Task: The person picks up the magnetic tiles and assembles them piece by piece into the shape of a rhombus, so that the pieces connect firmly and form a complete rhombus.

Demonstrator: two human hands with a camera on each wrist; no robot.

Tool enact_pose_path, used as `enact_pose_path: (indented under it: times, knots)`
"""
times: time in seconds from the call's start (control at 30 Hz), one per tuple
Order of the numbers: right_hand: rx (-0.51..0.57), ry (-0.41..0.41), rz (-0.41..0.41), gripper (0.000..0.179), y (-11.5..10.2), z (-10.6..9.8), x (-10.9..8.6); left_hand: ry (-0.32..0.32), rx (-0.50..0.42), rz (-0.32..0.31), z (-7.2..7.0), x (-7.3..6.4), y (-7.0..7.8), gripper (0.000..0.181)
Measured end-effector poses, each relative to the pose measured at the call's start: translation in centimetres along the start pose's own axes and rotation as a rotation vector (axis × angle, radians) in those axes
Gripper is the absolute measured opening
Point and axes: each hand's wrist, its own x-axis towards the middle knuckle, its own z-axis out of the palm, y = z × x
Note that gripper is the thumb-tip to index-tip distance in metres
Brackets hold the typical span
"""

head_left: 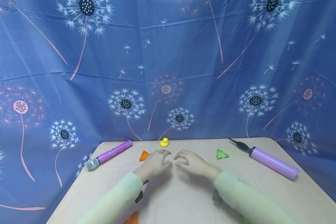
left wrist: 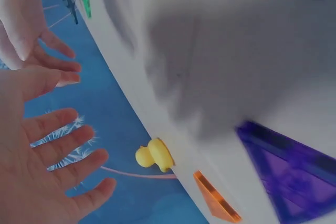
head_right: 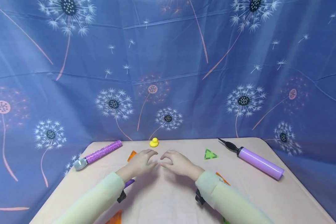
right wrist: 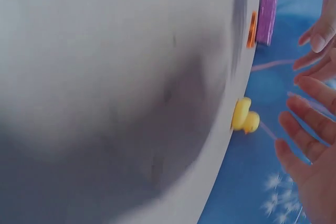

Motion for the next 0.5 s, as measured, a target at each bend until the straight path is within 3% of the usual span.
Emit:
enact_pose_path:
  times: [0.27,0.5]
  knots:
    - [0.046,-0.11,-0.155,0.023,-3.2,1.8,-0.2,0.034,-0.022,-0.002,-0.5,-3.5,-2.0,0.041]
    - [-0.008,-0.211,-0.257,0.03,-5.2,3.3,-0.4,0.063,0.001,0.045,-0.2,-6.1,-3.9,0.037]
